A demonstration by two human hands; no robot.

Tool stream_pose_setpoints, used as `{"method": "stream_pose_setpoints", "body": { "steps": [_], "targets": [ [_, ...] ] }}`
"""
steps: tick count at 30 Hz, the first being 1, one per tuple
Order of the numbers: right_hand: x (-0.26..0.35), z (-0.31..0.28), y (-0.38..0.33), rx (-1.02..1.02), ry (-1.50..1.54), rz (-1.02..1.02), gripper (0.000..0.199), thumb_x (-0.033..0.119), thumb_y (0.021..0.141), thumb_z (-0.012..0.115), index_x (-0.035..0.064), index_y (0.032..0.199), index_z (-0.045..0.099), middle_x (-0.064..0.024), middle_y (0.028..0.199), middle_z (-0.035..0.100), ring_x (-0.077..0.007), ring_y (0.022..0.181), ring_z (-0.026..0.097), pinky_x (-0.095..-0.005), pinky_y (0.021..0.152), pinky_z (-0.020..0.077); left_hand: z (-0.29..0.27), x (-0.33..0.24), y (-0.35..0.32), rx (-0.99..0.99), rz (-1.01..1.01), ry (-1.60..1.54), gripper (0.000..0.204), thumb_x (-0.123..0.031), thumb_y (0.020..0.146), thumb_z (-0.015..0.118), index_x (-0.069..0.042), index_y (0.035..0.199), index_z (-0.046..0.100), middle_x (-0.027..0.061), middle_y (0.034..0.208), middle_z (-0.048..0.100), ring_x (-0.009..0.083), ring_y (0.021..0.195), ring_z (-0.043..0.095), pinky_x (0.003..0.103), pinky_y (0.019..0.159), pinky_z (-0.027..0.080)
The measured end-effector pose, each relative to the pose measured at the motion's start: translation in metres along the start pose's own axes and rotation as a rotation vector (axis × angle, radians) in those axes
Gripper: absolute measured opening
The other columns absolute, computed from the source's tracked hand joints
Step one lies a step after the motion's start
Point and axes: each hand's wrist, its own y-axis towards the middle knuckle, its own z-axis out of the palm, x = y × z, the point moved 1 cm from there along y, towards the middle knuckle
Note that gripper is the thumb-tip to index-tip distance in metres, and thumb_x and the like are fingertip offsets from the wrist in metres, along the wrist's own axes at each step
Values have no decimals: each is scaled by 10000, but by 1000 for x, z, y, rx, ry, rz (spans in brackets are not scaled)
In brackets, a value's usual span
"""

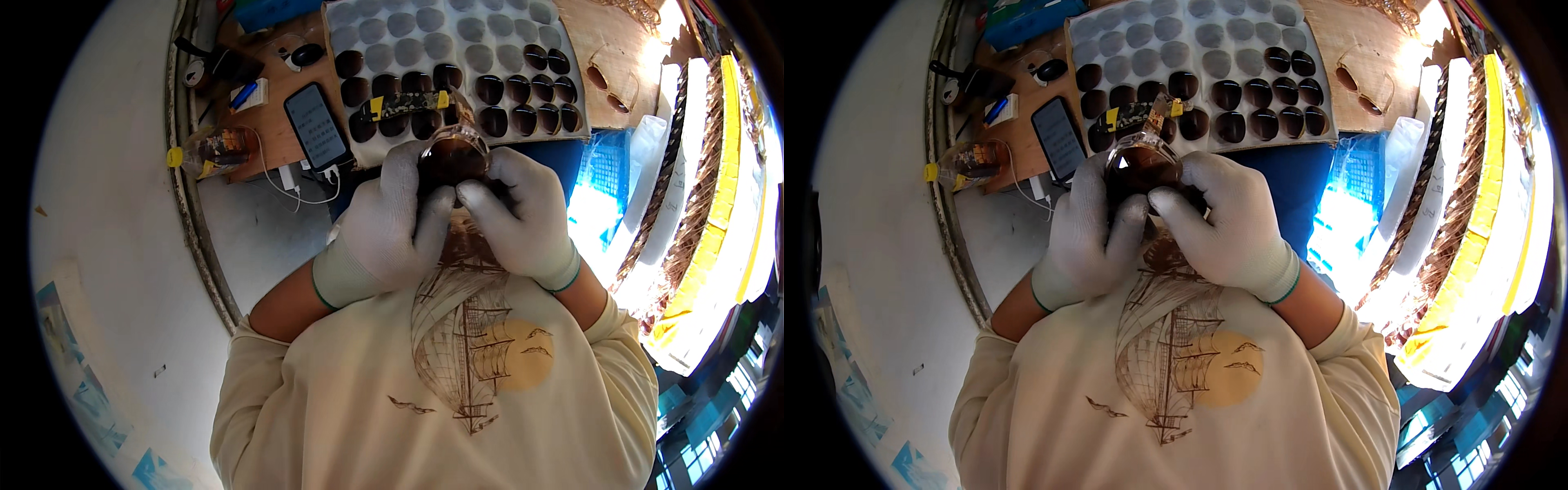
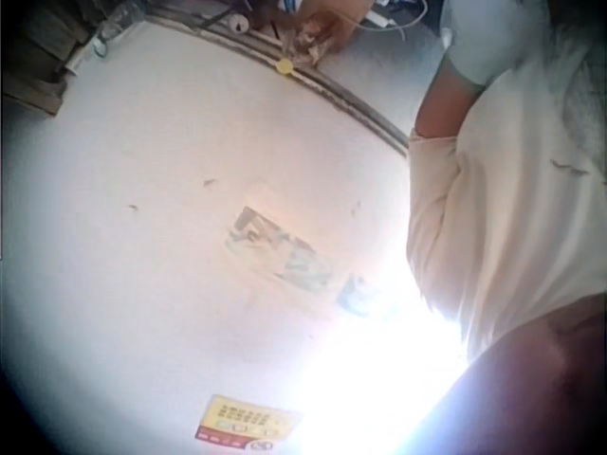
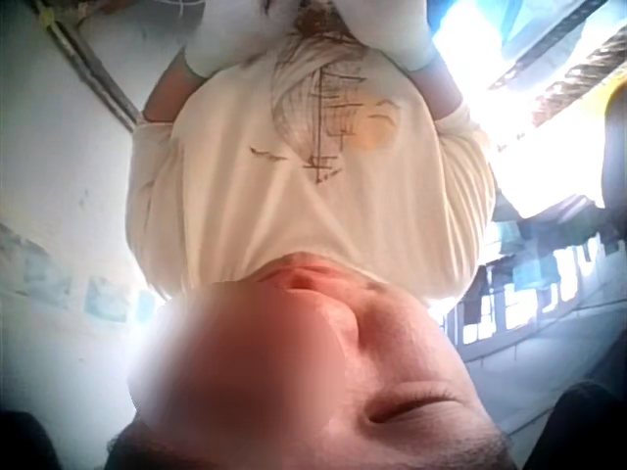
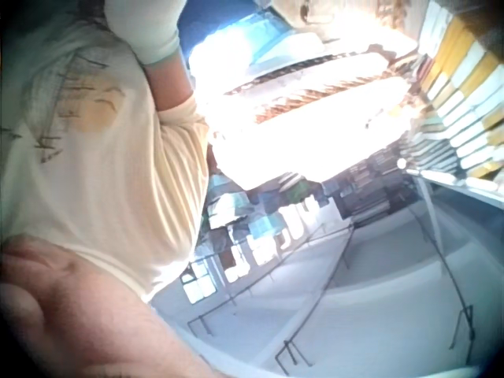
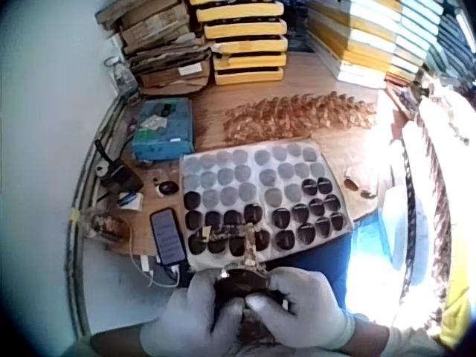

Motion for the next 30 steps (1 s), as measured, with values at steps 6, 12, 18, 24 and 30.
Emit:
{"method": "stream_pose_setpoints", "body": {
  "steps": [6,12,18,24,30],
  "targets": [
    [4,-11,0,39,33,-50,196,139,859,726,-28,827,630,-126,690,588,-185,585,566,-330,543,446,2,-10,7,-136,246,114,452,-55,907,661,113,1281,472,213,777,673,357,605,699,393,527,557],
    [-19,-32,23,113,-49,1,324,196,822,810,-26,1001,657,-79,786,648,-118,671,591,-289,620,499,2,1,19,25,74,116,440,-29,917,627,119,1294,454,214,903,700,295,745,734,340,672,577],
    [-46,-45,41,89,56,-281,509,180,667,864,-13,1080,636,-158,1203,610,-291,1143,587,-405,993,471,2,1,39,336,-28,188,425,-106,848,694,10,1233,558,147,783,676,324,643,686,385,597,548],
    [-81,-70,24,289,159,-310,247,113,722,777,-32,864,636,-166,849,651,-322,856,650,-417,868,497,18,3,98,661,61,128,298,-240,829,728,-54,1058,685,125,744,681,312,660,690,394,620,550],
    [-68,-120,-4,-251,309,298,151,45,926,559,-70,985,636,-96,804,676,-118,682,613,-257,639,487,87,98,255,44,62,333,413,-413,902,679,-39,1075,703,173,987,724,307,905,723,417,822,570]
  ]
}}
